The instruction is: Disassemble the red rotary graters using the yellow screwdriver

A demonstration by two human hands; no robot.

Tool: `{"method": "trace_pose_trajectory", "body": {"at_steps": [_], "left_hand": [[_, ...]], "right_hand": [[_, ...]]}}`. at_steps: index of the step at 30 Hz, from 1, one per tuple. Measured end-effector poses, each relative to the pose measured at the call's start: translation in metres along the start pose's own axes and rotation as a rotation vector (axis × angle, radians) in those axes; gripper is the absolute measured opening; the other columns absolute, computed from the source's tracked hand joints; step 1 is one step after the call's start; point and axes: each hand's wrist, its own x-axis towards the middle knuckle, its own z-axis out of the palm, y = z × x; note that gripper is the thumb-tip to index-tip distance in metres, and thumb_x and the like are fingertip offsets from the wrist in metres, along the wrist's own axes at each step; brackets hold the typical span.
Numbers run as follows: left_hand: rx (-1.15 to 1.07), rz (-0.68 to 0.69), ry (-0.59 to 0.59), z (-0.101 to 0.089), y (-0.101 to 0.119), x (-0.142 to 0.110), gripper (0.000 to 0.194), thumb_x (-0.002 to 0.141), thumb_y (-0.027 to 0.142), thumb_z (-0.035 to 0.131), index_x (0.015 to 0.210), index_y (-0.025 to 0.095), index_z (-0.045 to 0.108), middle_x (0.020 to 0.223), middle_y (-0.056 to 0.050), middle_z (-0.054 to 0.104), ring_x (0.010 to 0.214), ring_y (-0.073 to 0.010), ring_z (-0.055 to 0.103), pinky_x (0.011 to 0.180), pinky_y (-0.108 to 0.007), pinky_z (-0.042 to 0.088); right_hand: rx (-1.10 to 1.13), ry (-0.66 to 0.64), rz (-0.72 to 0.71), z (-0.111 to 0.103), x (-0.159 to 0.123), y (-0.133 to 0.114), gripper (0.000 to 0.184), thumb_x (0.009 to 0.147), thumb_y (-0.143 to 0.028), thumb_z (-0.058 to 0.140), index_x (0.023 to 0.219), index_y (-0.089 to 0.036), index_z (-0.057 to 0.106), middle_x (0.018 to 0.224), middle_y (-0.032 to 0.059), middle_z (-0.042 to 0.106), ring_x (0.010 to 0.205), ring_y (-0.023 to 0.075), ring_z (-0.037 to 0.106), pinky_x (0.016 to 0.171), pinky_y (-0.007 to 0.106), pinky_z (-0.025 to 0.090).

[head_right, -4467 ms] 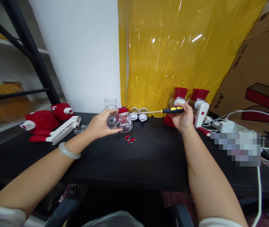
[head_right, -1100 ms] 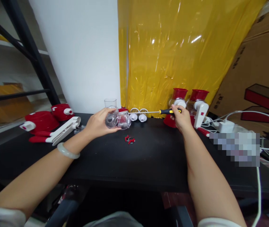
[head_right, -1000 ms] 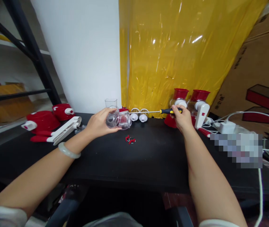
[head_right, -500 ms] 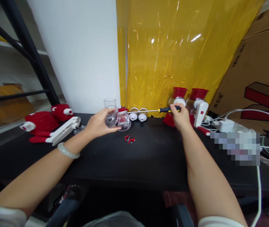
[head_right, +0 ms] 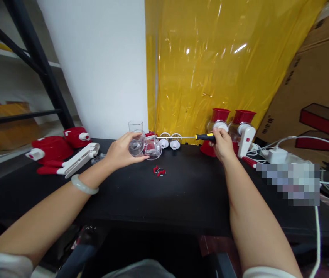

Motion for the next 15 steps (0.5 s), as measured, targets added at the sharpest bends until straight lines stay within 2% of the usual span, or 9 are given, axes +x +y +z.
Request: {"method": "trace_pose_trajectory", "body": {"at_steps": [3,6,7,9,11,13,15], "left_hand": [[-0.008,0.009,0.004,0.000,0.001,0.000,0.069,0.067,0.050,0.075,0.125,0.024,0.050,0.120,-0.009,0.063,0.108,-0.0278,0.062,0.091,-0.041,0.051],[-0.009,0.013,0.006,0.000,0.001,0.000,0.068,0.067,0.049,0.075,0.125,0.025,0.050,0.121,-0.009,0.062,0.110,-0.0279,0.062,0.090,-0.040,0.052],[-0.008,0.012,0.007,0.000,0.001,0.000,0.068,0.067,0.048,0.075,0.125,0.025,0.049,0.121,-0.009,0.062,0.110,-0.0278,0.062,0.090,-0.040,0.052],[-0.004,0.007,0.013,0.000,0.000,0.000,0.068,0.067,0.048,0.074,0.126,0.025,0.049,0.121,-0.009,0.062,0.109,-0.0277,0.062,0.090,-0.040,0.052],[0.005,-0.001,0.018,0.000,-0.001,0.000,0.068,0.068,0.049,0.074,0.126,0.025,0.049,0.122,-0.009,0.062,0.109,-0.0279,0.062,0.089,-0.040,0.053],[0.014,-0.005,0.019,0.000,-0.001,0.000,0.068,0.067,0.049,0.074,0.126,0.025,0.049,0.122,-0.009,0.062,0.109,-0.0282,0.062,0.089,-0.040,0.053],[0.015,-0.003,0.017,0.000,-0.002,0.000,0.069,0.068,0.050,0.074,0.126,0.025,0.049,0.122,-0.009,0.062,0.109,-0.0281,0.062,0.089,-0.040,0.053]], "right_hand": [[0.181,-0.064,0.072,0.000,-0.004,-0.005,0.018,0.062,-0.024,0.074,0.071,-0.024,0.058,0.067,-0.0043,0.057,0.059,0.0110,0.054,0.048,0.023,0.048],[0.284,-0.163,0.101,-0.001,-0.008,-0.012,0.013,0.066,-0.028,0.069,0.073,-0.024,0.059,0.071,-0.0024,0.060,0.069,0.0130,0.060,0.057,0.027,0.052],[0.273,-0.169,0.089,-0.001,-0.008,-0.012,0.015,0.069,-0.035,0.067,0.072,-0.023,0.059,0.070,-0.0015,0.059,0.068,0.0136,0.060,0.056,0.027,0.052],[0.188,-0.134,0.071,-0.001,-0.007,-0.011,0.033,0.075,-0.055,0.061,0.069,-0.022,0.057,0.063,-0.0003,0.057,0.057,0.0138,0.058,0.047,0.027,0.048],[0.048,-0.080,0.083,-0.001,-0.005,-0.007,0.048,0.075,-0.069,0.056,0.066,-0.022,0.055,0.053,-0.0017,0.050,0.042,0.0116,0.048,0.036,0.025,0.037],[-0.051,-0.060,0.090,0.000,-0.003,-0.003,0.046,0.071,-0.066,0.065,0.065,-0.021,0.053,0.048,-0.0046,0.045,0.035,0.0079,0.038,0.031,0.023,0.028],[-0.022,-0.072,0.076,0.001,-0.003,-0.001,0.039,0.066,-0.050,0.078,0.065,-0.021,0.052,0.051,-0.0060,0.046,0.038,0.0064,0.039,0.033,0.020,0.029]]}}
